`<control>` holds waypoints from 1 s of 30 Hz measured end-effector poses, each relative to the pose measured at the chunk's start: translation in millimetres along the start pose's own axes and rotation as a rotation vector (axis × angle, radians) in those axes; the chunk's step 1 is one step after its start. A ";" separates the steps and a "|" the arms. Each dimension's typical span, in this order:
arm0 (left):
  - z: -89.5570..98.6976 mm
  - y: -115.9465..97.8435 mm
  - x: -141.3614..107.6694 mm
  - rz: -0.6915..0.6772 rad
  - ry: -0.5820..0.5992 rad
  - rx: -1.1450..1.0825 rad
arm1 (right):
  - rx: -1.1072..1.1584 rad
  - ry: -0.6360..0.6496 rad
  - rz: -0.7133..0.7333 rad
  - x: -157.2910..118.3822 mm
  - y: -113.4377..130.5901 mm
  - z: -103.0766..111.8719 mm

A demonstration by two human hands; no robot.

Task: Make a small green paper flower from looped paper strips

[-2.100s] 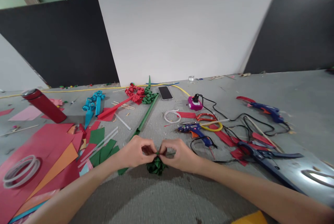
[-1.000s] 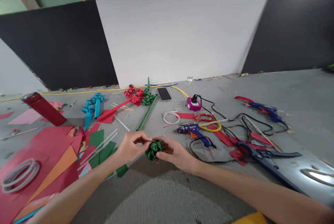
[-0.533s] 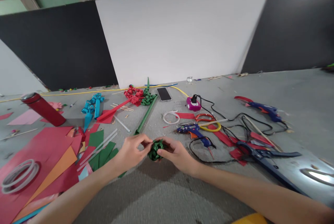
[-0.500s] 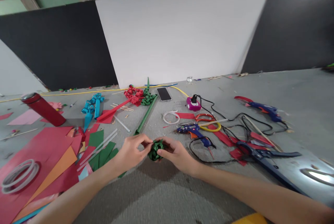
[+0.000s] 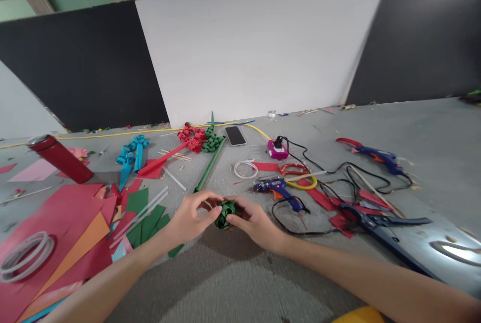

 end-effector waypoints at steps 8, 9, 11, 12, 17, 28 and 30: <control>-2.1 -5.5 -5.5 -0.102 -0.076 0.149 | -0.263 -0.050 0.150 -2.6 14.8 2.0; -2.2 -6.5 -7.1 -0.125 -0.090 0.152 | -0.277 -0.051 0.159 -2.8 16.4 1.6; -2.4 -8.3 -10.1 -0.166 -0.113 0.148 | -0.281 -0.051 0.166 -2.7 17.8 1.2; -2.4 -9.3 -11.4 -0.184 -0.121 0.146 | -0.281 -0.051 0.171 -2.4 17.8 1.2; -1.6 -13.5 -13.0 -0.202 -0.128 0.156 | -0.302 -0.051 0.190 -2.1 14.6 2.9; 3.1 6.9 -1.5 0.051 -0.129 0.058 | -0.130 -0.115 0.117 -2.9 15.4 8.3; 3.8 4.0 -1.3 0.034 -0.126 0.057 | -0.179 -0.175 0.137 -1.1 14.1 12.7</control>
Point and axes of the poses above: each hand's wrist, its own x-axis towards the middle knuckle, its own z-axis out of the back of the hand, y = z × x, the point moved 7 cm from there along x, towards the middle knuckle, and after that the axes turned 13 degrees about -y, right-handed, at the moved point
